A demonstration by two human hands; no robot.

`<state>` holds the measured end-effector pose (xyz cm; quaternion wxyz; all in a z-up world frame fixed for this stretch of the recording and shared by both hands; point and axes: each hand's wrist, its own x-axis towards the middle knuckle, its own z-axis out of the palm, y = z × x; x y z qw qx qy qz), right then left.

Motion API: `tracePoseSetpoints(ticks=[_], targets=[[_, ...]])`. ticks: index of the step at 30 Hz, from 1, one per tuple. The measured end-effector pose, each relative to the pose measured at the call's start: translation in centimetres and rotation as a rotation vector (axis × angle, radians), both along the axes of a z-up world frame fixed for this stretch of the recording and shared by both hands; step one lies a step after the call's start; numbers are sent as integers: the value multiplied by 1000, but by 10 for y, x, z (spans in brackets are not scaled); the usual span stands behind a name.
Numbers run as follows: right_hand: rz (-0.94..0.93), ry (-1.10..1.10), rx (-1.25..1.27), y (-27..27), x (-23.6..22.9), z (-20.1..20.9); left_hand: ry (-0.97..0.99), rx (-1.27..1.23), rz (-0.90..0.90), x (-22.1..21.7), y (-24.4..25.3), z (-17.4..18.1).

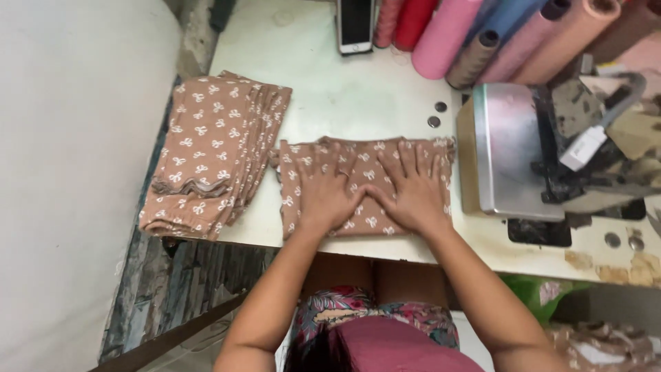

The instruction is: Folding and stacking small brown patterned garments on a sewing workstation

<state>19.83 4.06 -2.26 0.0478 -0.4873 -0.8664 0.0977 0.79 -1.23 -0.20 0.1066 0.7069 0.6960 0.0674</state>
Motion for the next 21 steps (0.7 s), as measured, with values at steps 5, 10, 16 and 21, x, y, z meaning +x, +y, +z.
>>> tracePoseSetpoints(ticks=[5, 10, 16, 21], targets=[[-122, -23, -18, 11, 5, 6, -34, -139, 76, -3, 18, 18], [-46, 160, 99, -25, 28, -20, -39, 35, 1, -2, 5, 17], [-63, 602, 659, -144, 128, -120, -60, -114, 94, 13, 7, 15], [-749, 428, 359, -248, 272, -235, -30, 13, -79, -13, 20, -38]])
